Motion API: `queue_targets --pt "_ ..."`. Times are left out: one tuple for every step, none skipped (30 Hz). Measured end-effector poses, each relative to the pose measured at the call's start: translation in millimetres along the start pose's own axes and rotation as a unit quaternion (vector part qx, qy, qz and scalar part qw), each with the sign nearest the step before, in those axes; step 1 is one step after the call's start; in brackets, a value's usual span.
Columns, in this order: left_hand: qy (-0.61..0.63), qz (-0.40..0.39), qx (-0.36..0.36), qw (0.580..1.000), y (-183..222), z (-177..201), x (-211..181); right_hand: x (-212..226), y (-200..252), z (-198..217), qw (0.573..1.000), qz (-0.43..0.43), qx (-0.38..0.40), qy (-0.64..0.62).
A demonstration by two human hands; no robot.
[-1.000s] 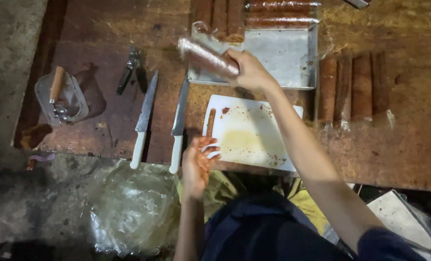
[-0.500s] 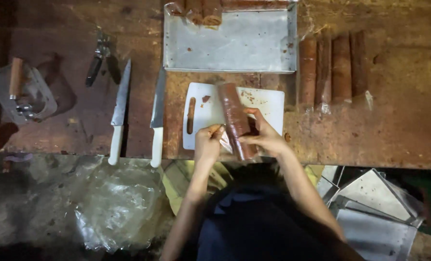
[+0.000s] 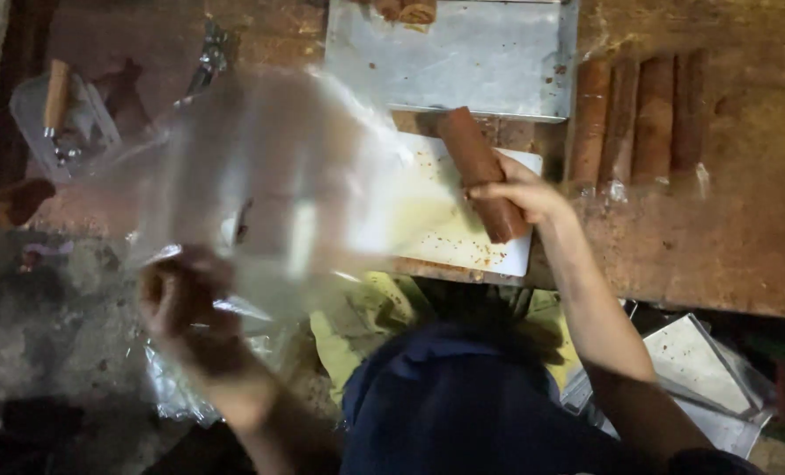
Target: Cutting long cylindrical food rolls into smaller sections using a wire cutter on a workbench
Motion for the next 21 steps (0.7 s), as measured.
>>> queue_targets --pt "0.051 -0.053 -0.063 0.995 12 49 -1 23 11 -15 0.990 0.058 0.019 0.124" --pt "0.051 -0.057 -0.071 0.995 16 74 9 33 8 -19 0.990 0.058 0.027 0.128" --pt "0.100 -0.106 -0.130 0.981 22 108 12 35 9 -33 0.952 0.060 0.059 0.293" --pt "0.147 -0.156 -0.187 0.959 30 141 16 33 10 -44 0.887 0.062 0.091 0.448" --pt "0.145 -0.155 -0.191 0.959 39 158 33 29 9 -48 0.887 0.059 0.094 0.448" --pt "0.111 -0.085 -0.295 0.945 56 191 62 28 10 -55 0.853 0.099 0.089 0.505" --pt "0.078 -0.017 -0.394 0.916 74 220 89 30 10 -64 0.813 0.143 0.082 0.559" --pt "0.078 -0.019 -0.396 0.915 81 241 113 31 12 -66 0.812 0.144 0.085 0.559" --pt "0.100 0.027 -0.438 0.893 98 265 146 35 14 -64 0.828 0.144 0.059 0.539" --pt "0.122 0.073 -0.478 0.867 115 287 180 39 16 -61 0.843 0.143 0.033 0.518" --pt "0.120 0.074 -0.480 0.866 121 300 199 30 11 -55 0.843 0.141 0.035 0.518" --pt "0.164 0.077 -0.507 0.843 132 312 222 27 8 -47 0.829 0.171 0.005 0.532" --pt "0.209 0.082 -0.529 0.818 138 322 248 24 6 -37 0.813 0.200 -0.029 0.545" --pt "0.209 0.084 -0.528 0.819 137 325 255 29 11 -43 0.813 0.199 -0.031 0.546" --pt "0.240 0.107 -0.558 0.787 140 327 268 27 11 -45 0.816 0.144 -0.028 0.559" --pt "0.270 0.129 -0.586 0.753 143 327 280 24 12 -46 0.816 0.089 -0.026 0.570" --pt "0.268 0.132 -0.584 0.755 140 335 290 36 17 -47 0.817 0.087 -0.030 0.569" --pt "0.281 0.152 -0.576 0.752 136 339 304 47 23 -52 0.824 0.090 -0.009 0.560" --pt "0.296 0.169 -0.570 0.748 131 344 315 59 26 -59 0.829 0.096 0.014 0.551" --pt "0.296 0.169 -0.567 0.749 126 343 319 72 15 -48 0.829 0.098 0.012 0.550" --pt "0.338 0.209 -0.573 0.717 126 334 330 96 6 -33 0.833 0.136 -0.039 0.535"
Point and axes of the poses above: each hand's wrist, its own y-axis away from the middle knuckle, its own z-axis out of the back of the hand, x = y × z, the point moved 9 cm from there along -y, towards the middle knuckle, and after that the axes turned 12 degrees about -z, right-handed, at the moved point
